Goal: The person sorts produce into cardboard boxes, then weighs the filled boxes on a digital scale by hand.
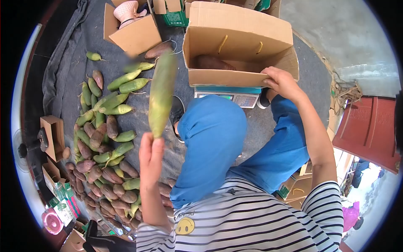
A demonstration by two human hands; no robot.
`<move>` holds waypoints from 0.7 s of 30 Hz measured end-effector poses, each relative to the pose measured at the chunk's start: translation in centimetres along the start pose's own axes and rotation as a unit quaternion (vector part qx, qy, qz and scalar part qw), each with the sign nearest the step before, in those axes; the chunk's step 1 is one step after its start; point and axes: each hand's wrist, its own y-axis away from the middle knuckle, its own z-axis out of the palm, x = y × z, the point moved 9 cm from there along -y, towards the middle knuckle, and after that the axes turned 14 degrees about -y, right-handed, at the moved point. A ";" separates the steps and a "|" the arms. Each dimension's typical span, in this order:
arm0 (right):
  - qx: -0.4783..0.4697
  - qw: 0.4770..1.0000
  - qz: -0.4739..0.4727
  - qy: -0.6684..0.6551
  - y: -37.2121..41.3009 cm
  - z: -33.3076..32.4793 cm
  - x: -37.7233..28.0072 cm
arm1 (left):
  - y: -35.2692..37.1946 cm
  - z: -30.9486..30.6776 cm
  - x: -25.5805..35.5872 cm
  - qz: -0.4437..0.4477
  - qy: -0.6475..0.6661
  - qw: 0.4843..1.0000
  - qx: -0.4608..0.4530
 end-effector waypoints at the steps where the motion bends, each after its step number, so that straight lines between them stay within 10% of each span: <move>1: 0.000 1.000 0.004 0.001 0.0 0.0 0.0 | -1.0 0.4 4.5 0.104 -0.151 0.983 -0.002; 9: 0.002 1.000 -0.019 0.002 0.6 0.2 0.3 | -7.8 6.6 17.1 0.311 -0.353 0.875 0.113; 15: 0.011 0.999 -0.024 -0.045 0.1 0.3 0.8 | -4.0 0.0 -3.8 0.037 -0.341 0.939 0.022; 21: -0.014 0.998 0.014 -0.065 -0.3 1.3 0.9 | 13.8 -6.4 -31.0 -0.290 -0.556 0.766 -0.137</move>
